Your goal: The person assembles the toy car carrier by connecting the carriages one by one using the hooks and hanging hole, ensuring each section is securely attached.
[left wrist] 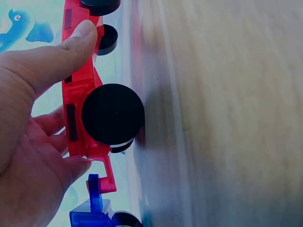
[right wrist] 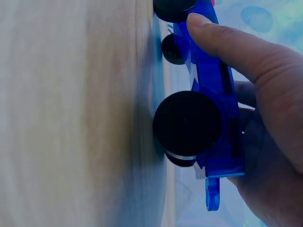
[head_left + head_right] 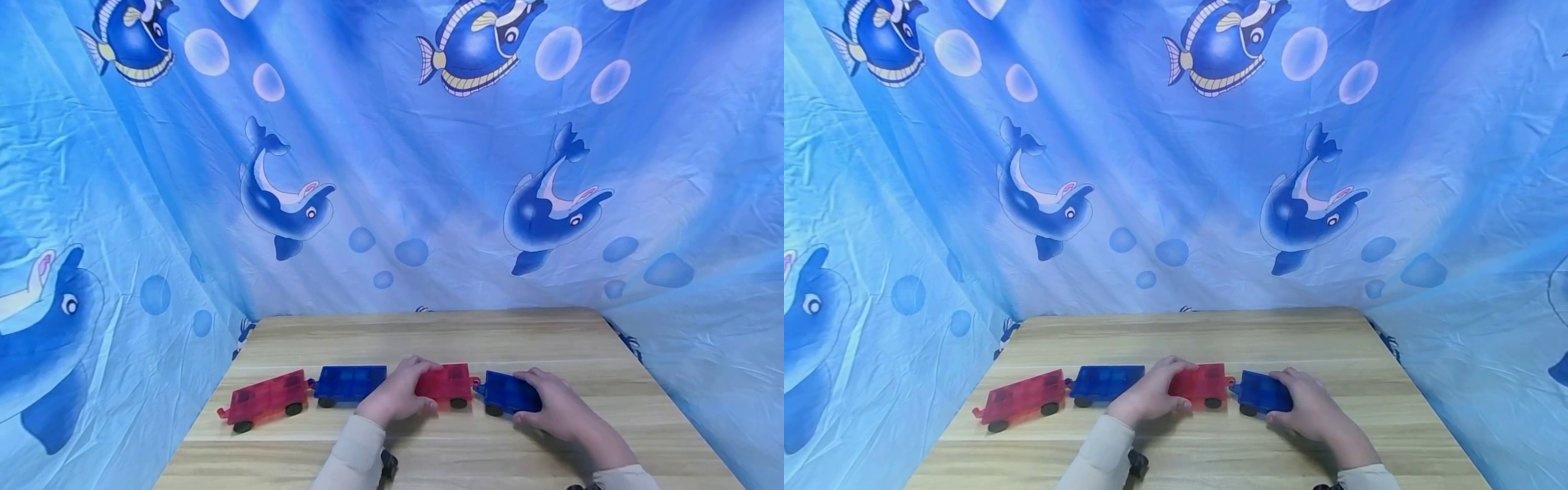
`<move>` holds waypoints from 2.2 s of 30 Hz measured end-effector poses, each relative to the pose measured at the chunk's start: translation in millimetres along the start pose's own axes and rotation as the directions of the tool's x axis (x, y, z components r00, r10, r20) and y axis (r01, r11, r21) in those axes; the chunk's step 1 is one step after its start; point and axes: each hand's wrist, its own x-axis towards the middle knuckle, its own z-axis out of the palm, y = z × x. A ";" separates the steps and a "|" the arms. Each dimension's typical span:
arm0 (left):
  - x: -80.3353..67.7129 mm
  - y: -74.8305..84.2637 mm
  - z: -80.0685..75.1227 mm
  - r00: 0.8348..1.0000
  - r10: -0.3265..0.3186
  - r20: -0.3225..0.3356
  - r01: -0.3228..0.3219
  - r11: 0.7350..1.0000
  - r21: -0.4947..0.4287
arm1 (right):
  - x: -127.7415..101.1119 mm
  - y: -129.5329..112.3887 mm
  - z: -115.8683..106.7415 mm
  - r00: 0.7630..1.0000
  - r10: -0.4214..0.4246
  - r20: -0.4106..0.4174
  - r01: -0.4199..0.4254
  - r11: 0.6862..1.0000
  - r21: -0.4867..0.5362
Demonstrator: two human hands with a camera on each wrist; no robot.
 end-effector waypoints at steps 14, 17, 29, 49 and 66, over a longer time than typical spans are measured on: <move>1.9 0.4 3.2 1.000 0.016 0.004 -0.016 1.000 0.019 | -1.7 -5.0 -2.0 1.000 0.009 0.019 -0.010 0.999 0.032; 2.5 0.6 3.6 1.000 0.024 0.002 -0.024 0.999 0.035 | -1.9 -4.8 -2.2 1.000 0.005 0.017 -0.006 0.999 0.033; 0.5 -2.0 2.3 1.000 0.018 0.004 -0.019 0.998 0.061 | -1.8 -4.7 -0.6 1.000 -0.002 0.014 0.002 0.999 0.032; -2.7 -3.6 -0.8 0.998 0.068 0.000 -0.068 0.995 0.077 | -2.8 2.3 1.2 1.000 -0.020 0.009 0.019 0.999 0.050; -2.9 -4.9 0.1 0.998 0.061 -0.012 -0.059 0.991 0.123 | -1.9 3.0 1.3 0.999 -0.031 0.011 0.030 0.998 0.059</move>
